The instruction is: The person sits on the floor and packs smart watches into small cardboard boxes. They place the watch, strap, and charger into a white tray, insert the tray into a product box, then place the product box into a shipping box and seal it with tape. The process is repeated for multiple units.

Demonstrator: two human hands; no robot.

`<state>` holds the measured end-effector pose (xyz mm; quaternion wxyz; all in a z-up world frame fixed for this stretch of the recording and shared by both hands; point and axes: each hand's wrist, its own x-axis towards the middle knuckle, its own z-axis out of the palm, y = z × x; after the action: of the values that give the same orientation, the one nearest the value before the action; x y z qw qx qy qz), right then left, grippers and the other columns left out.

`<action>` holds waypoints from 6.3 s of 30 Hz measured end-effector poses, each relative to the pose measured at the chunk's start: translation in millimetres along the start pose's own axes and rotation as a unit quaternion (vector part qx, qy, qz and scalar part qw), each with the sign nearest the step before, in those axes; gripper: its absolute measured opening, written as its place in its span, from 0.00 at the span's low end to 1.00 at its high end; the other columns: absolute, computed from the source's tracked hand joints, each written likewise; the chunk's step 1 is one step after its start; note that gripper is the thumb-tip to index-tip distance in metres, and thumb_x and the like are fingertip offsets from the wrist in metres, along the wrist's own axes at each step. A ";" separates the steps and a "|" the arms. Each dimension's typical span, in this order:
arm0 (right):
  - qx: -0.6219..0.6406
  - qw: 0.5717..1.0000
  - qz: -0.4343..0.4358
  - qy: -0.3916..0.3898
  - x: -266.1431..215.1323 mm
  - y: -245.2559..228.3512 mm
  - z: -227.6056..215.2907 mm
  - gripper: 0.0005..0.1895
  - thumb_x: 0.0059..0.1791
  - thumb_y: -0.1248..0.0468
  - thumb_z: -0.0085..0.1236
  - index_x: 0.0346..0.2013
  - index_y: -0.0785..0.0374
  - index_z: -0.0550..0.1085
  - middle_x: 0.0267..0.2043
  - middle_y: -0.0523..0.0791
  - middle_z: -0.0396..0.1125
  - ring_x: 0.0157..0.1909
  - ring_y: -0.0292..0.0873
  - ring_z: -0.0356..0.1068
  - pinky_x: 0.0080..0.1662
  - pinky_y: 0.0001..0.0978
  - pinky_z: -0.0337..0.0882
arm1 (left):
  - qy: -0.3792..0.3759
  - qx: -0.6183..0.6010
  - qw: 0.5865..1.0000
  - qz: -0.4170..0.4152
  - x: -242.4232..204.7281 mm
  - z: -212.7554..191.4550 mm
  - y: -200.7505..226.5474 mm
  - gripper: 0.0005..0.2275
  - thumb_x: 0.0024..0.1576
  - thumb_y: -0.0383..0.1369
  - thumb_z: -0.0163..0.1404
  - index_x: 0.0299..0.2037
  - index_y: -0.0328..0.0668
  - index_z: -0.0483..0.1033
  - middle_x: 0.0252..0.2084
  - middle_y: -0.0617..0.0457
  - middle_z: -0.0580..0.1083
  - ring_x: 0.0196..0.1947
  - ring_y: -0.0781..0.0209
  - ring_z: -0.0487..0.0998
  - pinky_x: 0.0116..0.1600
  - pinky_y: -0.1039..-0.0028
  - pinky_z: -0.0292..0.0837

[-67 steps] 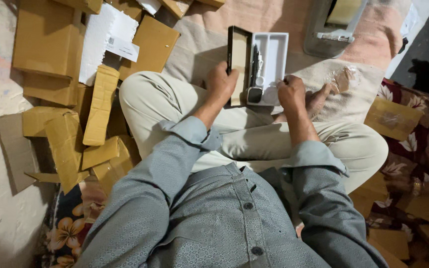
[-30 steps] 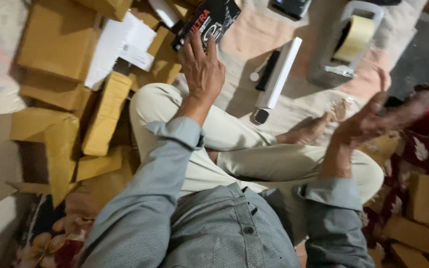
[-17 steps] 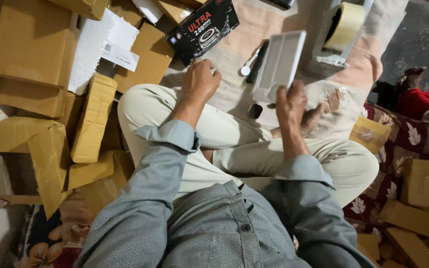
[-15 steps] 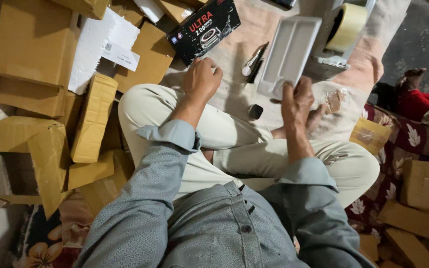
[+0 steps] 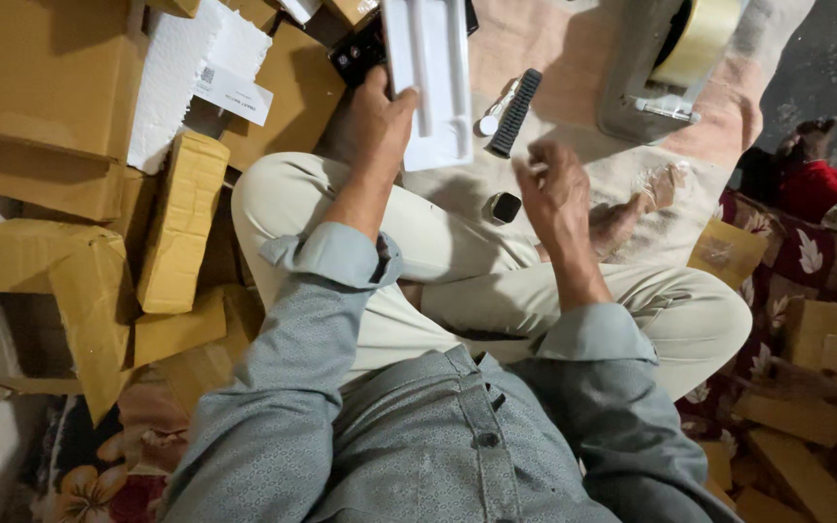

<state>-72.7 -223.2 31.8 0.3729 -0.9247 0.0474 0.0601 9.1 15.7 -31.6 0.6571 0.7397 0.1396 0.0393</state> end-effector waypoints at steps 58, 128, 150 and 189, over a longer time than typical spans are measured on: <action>0.150 0.987 0.065 0.003 9.8 40.0 -6.7 0.16 0.55 0.57 0.61 0.48 0.69 0.77 0.37 0.46 0.74 0.38 0.42 0.70 0.42 0.38 0.70 | -0.013 0.070 0.979 0.192 -33.2 12.7 42.7 0.33 0.55 0.52 0.63 0.61 0.32 0.70 0.50 0.48 0.72 0.47 0.56 0.77 0.48 0.65 0.76; -0.083 0.965 -0.137 0.208 33.0 -20.8 28.4 0.08 0.48 0.66 0.71 0.42 0.58 0.84 0.42 0.45 0.70 0.47 0.48 0.68 0.48 0.41 0.70 | -0.216 -0.038 0.976 -0.004 -25.8 51.8 -3.9 0.14 0.63 0.40 0.50 0.43 0.33 0.74 0.33 0.46 0.78 0.32 0.59 0.79 0.39 0.68 0.74; 0.083 0.989 -0.060 0.102 51.1 35.4 -6.1 0.14 0.53 0.68 0.55 0.53 0.63 0.78 0.49 0.48 0.74 0.51 0.45 0.77 0.52 0.35 0.76 | -0.084 0.045 0.995 0.020 -2.8 19.2 9.7 0.10 0.61 0.37 0.49 0.39 0.36 0.73 0.32 0.48 0.77 0.34 0.59 0.78 0.42 0.65 0.73; -0.094 0.983 0.148 0.052 31.5 112.8 -10.3 0.16 0.43 0.52 0.64 0.34 0.61 0.84 0.31 0.52 0.76 0.37 0.53 0.77 0.45 0.44 0.74 | -0.092 0.444 0.884 0.111 -15.1 67.2 -28.5 0.09 0.56 0.29 0.53 0.45 0.37 0.73 0.41 0.38 0.78 0.41 0.39 0.81 0.45 0.54 0.76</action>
<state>-55.7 -312.6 -42.6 0.2686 -0.9403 0.1970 0.0700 6.4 -50.1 -66.7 0.2607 0.9652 -0.0017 -0.0222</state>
